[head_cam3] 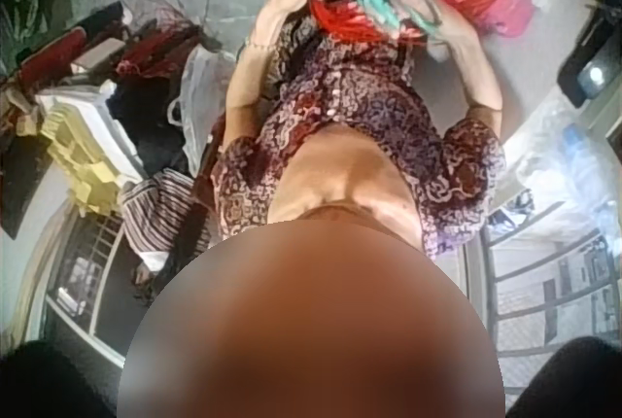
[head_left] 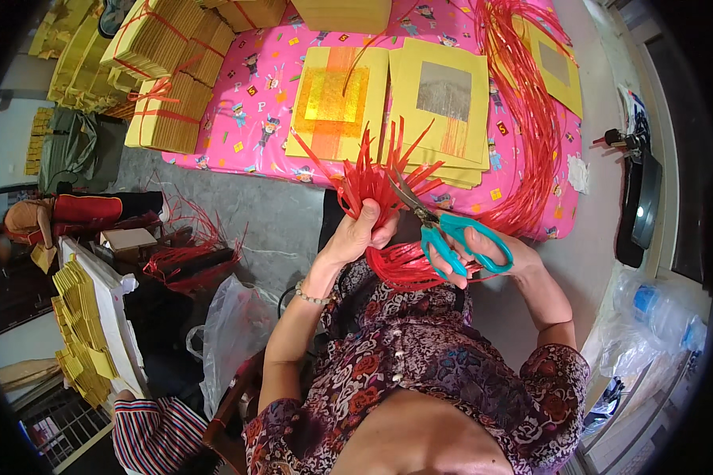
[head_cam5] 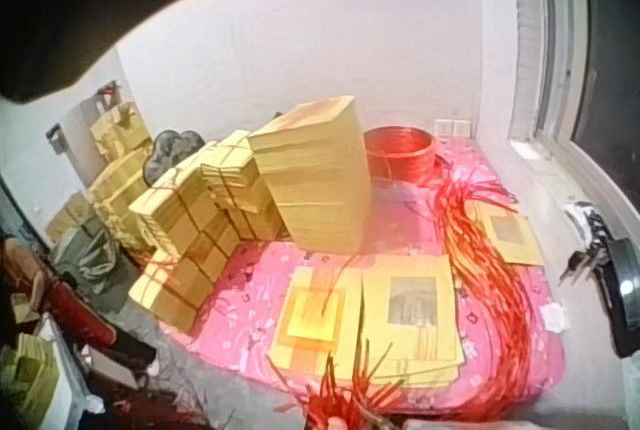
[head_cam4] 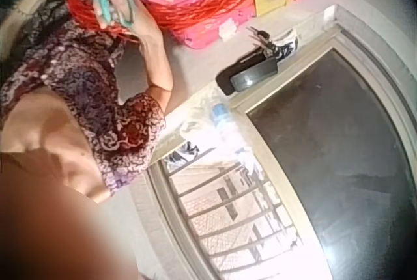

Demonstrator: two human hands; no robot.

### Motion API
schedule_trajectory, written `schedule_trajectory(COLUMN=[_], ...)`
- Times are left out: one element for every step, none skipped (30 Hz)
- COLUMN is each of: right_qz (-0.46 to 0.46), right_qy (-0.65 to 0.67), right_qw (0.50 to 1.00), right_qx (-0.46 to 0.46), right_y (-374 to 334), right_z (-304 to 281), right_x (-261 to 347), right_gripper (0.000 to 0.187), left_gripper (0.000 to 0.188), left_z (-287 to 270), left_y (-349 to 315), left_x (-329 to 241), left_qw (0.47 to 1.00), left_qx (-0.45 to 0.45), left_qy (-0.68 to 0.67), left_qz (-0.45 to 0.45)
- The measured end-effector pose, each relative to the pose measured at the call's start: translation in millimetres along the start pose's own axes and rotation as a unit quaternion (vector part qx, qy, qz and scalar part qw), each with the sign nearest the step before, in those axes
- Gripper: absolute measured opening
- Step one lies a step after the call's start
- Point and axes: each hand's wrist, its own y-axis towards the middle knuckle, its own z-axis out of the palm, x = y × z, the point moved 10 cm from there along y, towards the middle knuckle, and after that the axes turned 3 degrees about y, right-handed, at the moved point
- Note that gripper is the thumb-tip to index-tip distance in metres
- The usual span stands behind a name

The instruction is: Cutting and organizing red plastic strips used for binding large stacks of paper.

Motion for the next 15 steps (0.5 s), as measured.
schedule_trajectory(right_qz=[0.000,-0.005,-0.010,-0.009,-0.010,-0.011,-0.011,-0.005,0.001,0.001,0.011,0.020,0.020,0.007,-0.006], right_qy=[0.000,-0.010,-0.021,-0.021,-0.019,-0.017,-0.017,-0.031,-0.046,-0.045,-0.053,-0.061,-0.061,-0.067,-0.074], right_qw=[1.000,1.000,1.000,1.000,1.000,1.000,1.000,0.999,0.999,0.999,0.998,0.996,0.996,0.996,0.996], right_qx=[-0.001,-0.011,-0.021,-0.020,-0.018,-0.015,-0.015,-0.016,-0.017,-0.018,-0.038,-0.059,-0.058,-0.056,-0.053], right_y=[0.1,0.4,0.4,-0.1,-1.3,-1.9,-1.4,0.3,2.2,4.2,6.4,7.5,8.7,10.0,11.1], right_z=[-0.4,-2.8,-5.0,-3.9,-1.6,-0.1,-0.1,-0.9,-1.3,-1.4,-5.4,-9.9,-11.1,-11.9,-12.5], right_x=[-0.6,-0.9,-0.5,0.5,2.7,4.2,4.6,4.5,4.0,3.9,1.8,-0.1,0.7,4.4,7.8], right_gripper=[0.063,0.062,0.061,0.061,0.060,0.058,0.058,0.057,0.055,0.055,0.061,0.068,0.068,0.067,0.067], left_gripper=[0.068,0.067,0.067,0.066,0.065,0.065,0.064,0.064,0.064,0.064,0.064,0.064,0.065,0.068,0.068], left_z=[1.2,0.9,1.1,-0.2,-1.7,-3.5,-3.6,-2.9,-2.8,-2.0,-0.8,1.7,2.7,2.7,4.5], left_y=[0.4,0.8,1.5,1.5,1.4,1.0,0.4,-0.3,-1.2,-0.7,-0.3,0.4,1.3,1.8,2.1], left_x=[-3.3,-4.5,-4.2,-4.1,-3.9,-2.8,-1.5,-0.7,-0.3,-0.7,-1.8,-3.7,-5.9,-7.0,-7.9], left_qw=[1.000,1.000,1.000,1.000,0.999,0.999,1.000,1.000,1.000,1.000,1.000,1.000,0.998,0.996,0.996], left_qx=[-0.012,-0.023,-0.023,-0.027,-0.031,-0.031,-0.023,-0.016,-0.016,-0.015,-0.013,-0.013,-0.028,-0.043,-0.043], left_qy=[0.003,0.005,0.005,0.001,-0.003,-0.004,-0.002,-0.001,-0.001,0.007,0.016,0.016,0.040,0.064,0.064], left_qz=[-0.007,-0.013,-0.014,-0.011,-0.009,-0.009,-0.010,-0.011,-0.011,-0.015,-0.019,-0.020,-0.028,-0.037,-0.037])
